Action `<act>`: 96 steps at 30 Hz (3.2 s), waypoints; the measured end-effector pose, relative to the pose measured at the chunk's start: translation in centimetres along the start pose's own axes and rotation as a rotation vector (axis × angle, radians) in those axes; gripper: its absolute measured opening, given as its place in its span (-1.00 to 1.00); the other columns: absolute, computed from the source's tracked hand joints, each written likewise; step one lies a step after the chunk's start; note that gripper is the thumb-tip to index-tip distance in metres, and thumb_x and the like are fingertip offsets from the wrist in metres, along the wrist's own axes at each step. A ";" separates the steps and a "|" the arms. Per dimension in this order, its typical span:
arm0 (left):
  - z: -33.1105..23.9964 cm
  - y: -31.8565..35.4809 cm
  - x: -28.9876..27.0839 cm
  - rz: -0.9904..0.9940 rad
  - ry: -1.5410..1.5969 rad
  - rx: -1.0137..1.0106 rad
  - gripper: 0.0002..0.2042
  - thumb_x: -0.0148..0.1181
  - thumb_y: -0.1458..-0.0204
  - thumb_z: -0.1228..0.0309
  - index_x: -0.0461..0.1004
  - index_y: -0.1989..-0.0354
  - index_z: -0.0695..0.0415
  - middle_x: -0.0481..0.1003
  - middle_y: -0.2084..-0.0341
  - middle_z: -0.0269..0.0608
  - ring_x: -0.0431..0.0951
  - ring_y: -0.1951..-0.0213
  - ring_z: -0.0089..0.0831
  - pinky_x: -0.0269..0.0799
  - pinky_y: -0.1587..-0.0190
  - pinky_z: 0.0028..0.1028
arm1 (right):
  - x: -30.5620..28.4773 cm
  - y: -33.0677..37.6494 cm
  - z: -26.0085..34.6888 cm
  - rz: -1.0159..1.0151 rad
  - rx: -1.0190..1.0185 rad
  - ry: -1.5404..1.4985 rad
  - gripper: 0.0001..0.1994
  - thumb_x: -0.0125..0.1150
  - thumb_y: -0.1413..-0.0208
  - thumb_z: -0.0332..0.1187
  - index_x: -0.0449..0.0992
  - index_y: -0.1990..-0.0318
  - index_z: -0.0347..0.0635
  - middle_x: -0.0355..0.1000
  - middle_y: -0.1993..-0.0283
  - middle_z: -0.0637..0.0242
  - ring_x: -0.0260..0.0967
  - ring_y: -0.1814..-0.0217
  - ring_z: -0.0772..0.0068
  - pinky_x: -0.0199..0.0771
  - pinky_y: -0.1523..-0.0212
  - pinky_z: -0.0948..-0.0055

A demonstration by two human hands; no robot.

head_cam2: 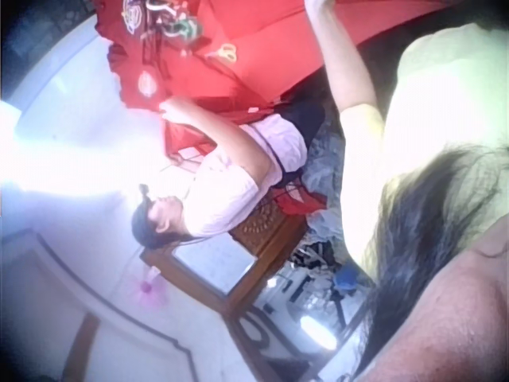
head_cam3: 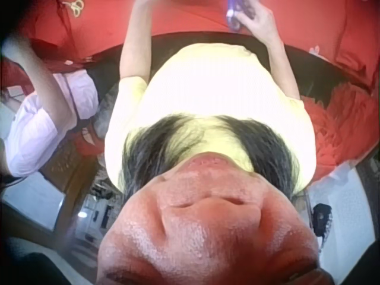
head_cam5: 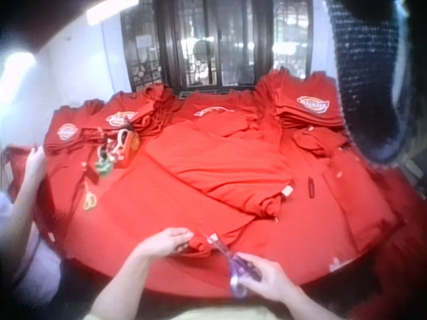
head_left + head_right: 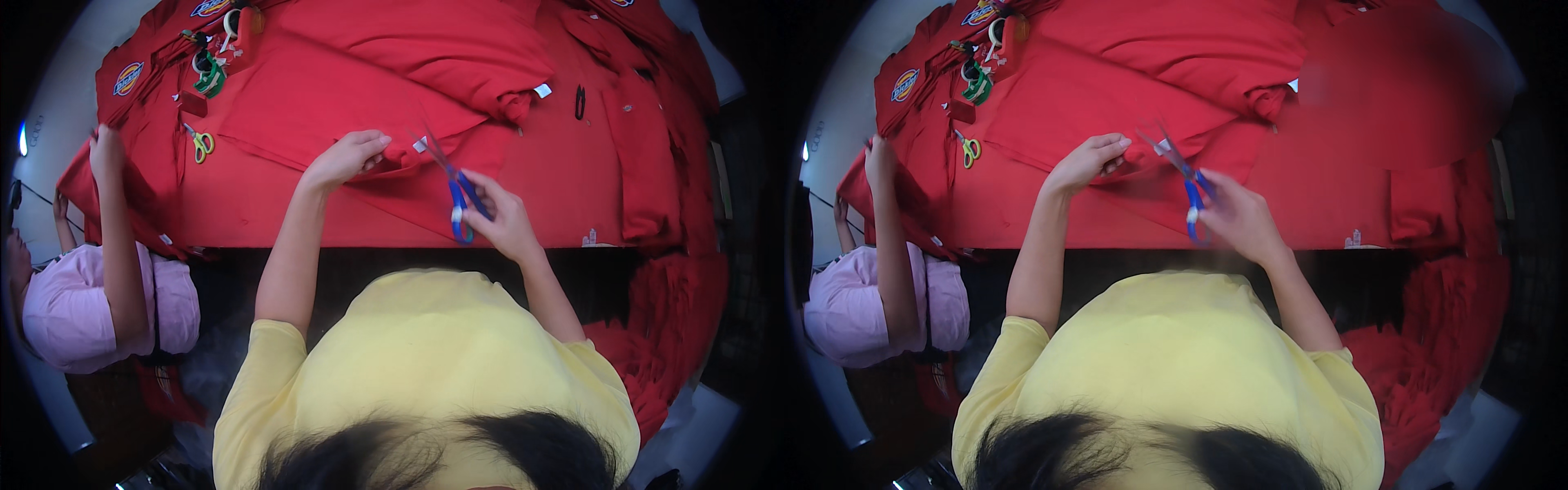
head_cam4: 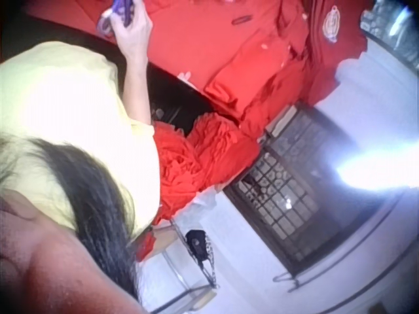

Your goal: The person uses shears to cut small white tags off red garments, then folds and stacks the garments on a table.

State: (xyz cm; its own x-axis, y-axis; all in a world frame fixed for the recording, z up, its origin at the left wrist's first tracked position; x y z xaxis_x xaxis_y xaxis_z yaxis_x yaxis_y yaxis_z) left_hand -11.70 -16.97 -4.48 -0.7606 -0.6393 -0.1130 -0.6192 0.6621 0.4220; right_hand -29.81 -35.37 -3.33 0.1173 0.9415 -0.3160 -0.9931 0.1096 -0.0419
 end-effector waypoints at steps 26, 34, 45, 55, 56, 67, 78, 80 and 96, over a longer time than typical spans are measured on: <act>-0.9 0.3 0.4 -0.111 0.235 -0.002 -0.81 0.07 -0.17 0.29 0.38 0.45 0.09 0.31 0.65 -0.49 0.22 0.63 -0.73 0.14 0.55 -0.69 | 1.6 2.8 2.0 -0.084 -0.165 0.362 -0.49 0.20 -0.04 -0.45 0.29 -0.18 -0.26 0.41 0.32 0.01 0.41 0.40 0.12 0.40 0.35 0.34; -1.0 0.5 0.5 -0.113 0.236 0.011 -0.79 0.06 -0.17 0.29 0.38 0.47 0.10 0.32 0.66 -0.48 0.23 0.63 -0.72 0.14 0.55 -0.68 | 1.9 2.7 2.0 -0.033 -0.110 0.353 -0.50 0.14 -0.06 -0.43 0.24 -0.17 -0.33 0.39 0.12 -0.06 0.39 0.12 -0.07 0.44 0.16 0.19; -0.8 0.7 0.9 -0.096 0.384 0.004 -0.80 0.06 -0.17 0.31 0.40 0.44 0.15 0.35 0.63 -0.42 0.29 0.61 -0.69 0.21 0.56 -0.69 | 2.4 2.2 2.0 -0.067 -0.135 0.412 -0.48 0.14 -0.06 -0.46 0.21 -0.21 -0.29 0.38 0.21 0.02 0.40 0.22 0.01 0.44 0.25 0.22; -0.7 1.4 1.0 -0.093 0.449 0.010 -0.80 0.07 -0.16 0.31 0.40 0.44 0.15 0.36 0.61 -0.40 0.31 0.60 -0.67 0.24 0.55 -0.67 | 2.5 1.8 0.2 -0.132 -0.024 0.175 -0.51 0.09 -0.08 -0.50 0.24 -0.21 -0.32 0.38 0.35 0.09 0.41 0.40 0.30 0.44 0.37 0.38; -0.7 1.4 1.1 -0.091 0.450 0.010 -0.81 0.08 -0.16 0.32 0.39 0.45 0.13 0.36 0.62 -0.41 0.30 0.61 -0.67 0.22 0.55 -0.67 | 2.3 1.7 -0.2 -0.160 0.041 0.029 -0.52 0.08 -0.09 -0.51 0.24 -0.20 -0.33 0.38 0.37 0.10 0.41 0.42 0.37 0.43 0.38 0.41; -1.4 2.7 1.8 -0.097 0.317 0.014 -0.81 0.10 -0.15 0.29 0.37 0.47 0.08 0.34 0.65 -0.46 0.29 0.63 -0.71 0.16 0.57 -0.70 | 3.7 -8.9 2.3 -0.113 -0.113 -0.362 -0.38 0.05 0.02 -0.72 0.12 -0.25 -0.20 0.22 0.09 0.25 0.35 0.12 0.50 0.47 0.07 0.51; -0.8 3.9 -1.1 -0.531 -0.075 0.312 -0.78 0.12 -0.13 0.34 0.47 0.45 0.25 0.47 0.54 -0.27 0.49 0.48 -0.58 0.38 0.38 -0.61 | -3.5 -0.5 0.4 0.271 0.369 -0.389 -0.49 0.33 0.14 -0.55 0.37 -0.06 -0.21 0.33 0.28 0.42 0.34 0.31 0.66 0.34 0.34 0.69; -1.3 4.6 -0.1 -0.740 -0.217 0.638 -0.86 0.13 -0.11 0.46 0.47 0.44 0.27 0.49 0.49 -0.24 0.52 0.42 -0.56 0.41 0.33 -0.58 | -5.1 0.3 0.7 0.102 0.303 -0.299 -0.41 0.32 0.13 -0.56 0.29 -0.14 -0.24 0.31 0.27 0.38 0.36 0.27 0.61 0.39 0.28 0.63; 6.9 6.5 11.1 -0.096 1.082 -0.215 -0.71 0.00 -0.18 0.21 0.35 0.12 0.18 0.48 0.21 -0.12 0.44 0.12 -0.35 0.36 0.00 -0.27 | 5.0 -0.5 0.3 -0.066 0.001 0.010 -0.43 0.04 0.04 -0.66 0.18 -0.21 -0.26 0.27 -0.16 -0.01 0.26 -0.21 0.08 0.24 -0.17 0.30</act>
State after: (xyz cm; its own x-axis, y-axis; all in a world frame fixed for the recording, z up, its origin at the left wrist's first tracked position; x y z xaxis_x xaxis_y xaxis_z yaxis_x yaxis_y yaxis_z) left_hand -25.52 -17.12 -9.17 -0.0744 -0.7585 0.6474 -0.5399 0.5764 0.6134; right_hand -28.71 -30.63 -4.64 0.1830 0.9289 -0.3219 -0.9831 0.1723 -0.0619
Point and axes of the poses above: each hand's wrist, its own y-axis away from the middle knuckle, its own x-axis out of the palm, z = x × y, the point moved 5 cm from there along -y, towards the middle knuckle
